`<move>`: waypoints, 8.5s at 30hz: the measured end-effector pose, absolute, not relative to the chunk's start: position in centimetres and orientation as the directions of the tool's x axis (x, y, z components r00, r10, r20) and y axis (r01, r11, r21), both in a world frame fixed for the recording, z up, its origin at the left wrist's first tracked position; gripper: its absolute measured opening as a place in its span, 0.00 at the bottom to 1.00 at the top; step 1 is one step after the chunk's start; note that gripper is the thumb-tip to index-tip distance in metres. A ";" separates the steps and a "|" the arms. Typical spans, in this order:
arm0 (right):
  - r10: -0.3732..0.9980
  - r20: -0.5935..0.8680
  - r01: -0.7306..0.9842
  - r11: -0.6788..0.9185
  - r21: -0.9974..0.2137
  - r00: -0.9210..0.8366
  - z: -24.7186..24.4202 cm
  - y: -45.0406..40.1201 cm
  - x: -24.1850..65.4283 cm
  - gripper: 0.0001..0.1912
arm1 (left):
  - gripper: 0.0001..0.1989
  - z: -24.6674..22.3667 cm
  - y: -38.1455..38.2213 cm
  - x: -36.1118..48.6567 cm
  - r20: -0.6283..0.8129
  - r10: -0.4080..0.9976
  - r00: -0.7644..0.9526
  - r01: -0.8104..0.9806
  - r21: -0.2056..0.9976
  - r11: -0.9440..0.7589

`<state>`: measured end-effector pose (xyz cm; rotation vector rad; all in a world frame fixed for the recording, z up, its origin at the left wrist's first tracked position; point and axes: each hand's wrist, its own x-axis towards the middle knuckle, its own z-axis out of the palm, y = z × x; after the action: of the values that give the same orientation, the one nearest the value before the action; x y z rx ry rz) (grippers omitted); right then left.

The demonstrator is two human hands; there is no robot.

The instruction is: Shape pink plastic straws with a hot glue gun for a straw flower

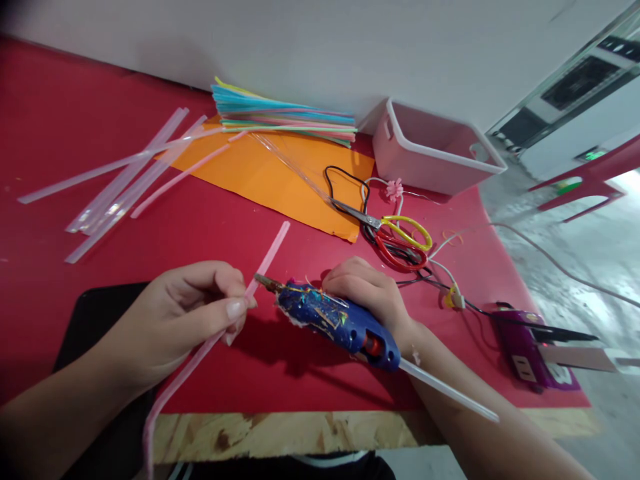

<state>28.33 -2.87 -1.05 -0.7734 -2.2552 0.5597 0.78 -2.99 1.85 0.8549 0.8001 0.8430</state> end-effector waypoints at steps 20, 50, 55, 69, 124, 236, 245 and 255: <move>0.562 0.514 0.336 0.817 -0.469 -0.648 -1.0 -2.3 28.0 0.09 | 0.07 2.0 -2.8 1.0 -0.310 0.870 0.384 -0.177 0.900 0.399; 0.553 0.509 0.354 0.826 -0.440 -0.659 -0.7 -2.3 27.9 0.08 | 0.09 2.0 -2.9 1.0 -0.315 0.861 0.399 -0.119 0.913 0.390; 0.551 0.508 0.363 0.829 -0.426 -0.662 -0.5 -2.3 27.9 0.08 | 0.08 2.1 -2.8 0.9 -0.303 0.867 0.395 -0.116 0.920 0.375; 0.569 0.512 0.361 0.816 -0.452 -0.644 -0.4 -2.4 27.8 0.08 | 0.08 2.2 -2.9 1.0 -0.251 0.886 0.391 -0.153 0.931 0.331; 0.575 0.523 0.380 0.815 -0.437 -0.629 -0.4 -2.5 28.0 0.11 | 0.09 1.8 -3.1 0.8 -0.232 0.867 0.441 -0.294 0.875 0.384; 0.596 0.550 0.427 0.803 -0.415 -0.585 -0.6 -2.6 28.1 0.06 | 0.11 1.3 -3.4 0.7 -0.236 0.892 0.385 -0.325 0.870 0.371; 0.637 0.526 0.459 0.771 -0.441 -0.564 -0.7 -2.9 28.4 0.04 | 0.10 1.1 -3.2 0.7 -0.230 0.892 0.388 -0.310 0.879 0.362; 0.644 0.527 0.464 0.765 -0.446 -0.555 -0.9 -2.8 28.5 0.05 | 0.09 1.2 -3.2 0.7 -0.228 0.898 0.376 -0.306 0.884 0.353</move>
<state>28.45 -2.83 -0.89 -0.8229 -2.2601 0.3334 0.68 -3.19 1.18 0.8637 0.8308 0.9071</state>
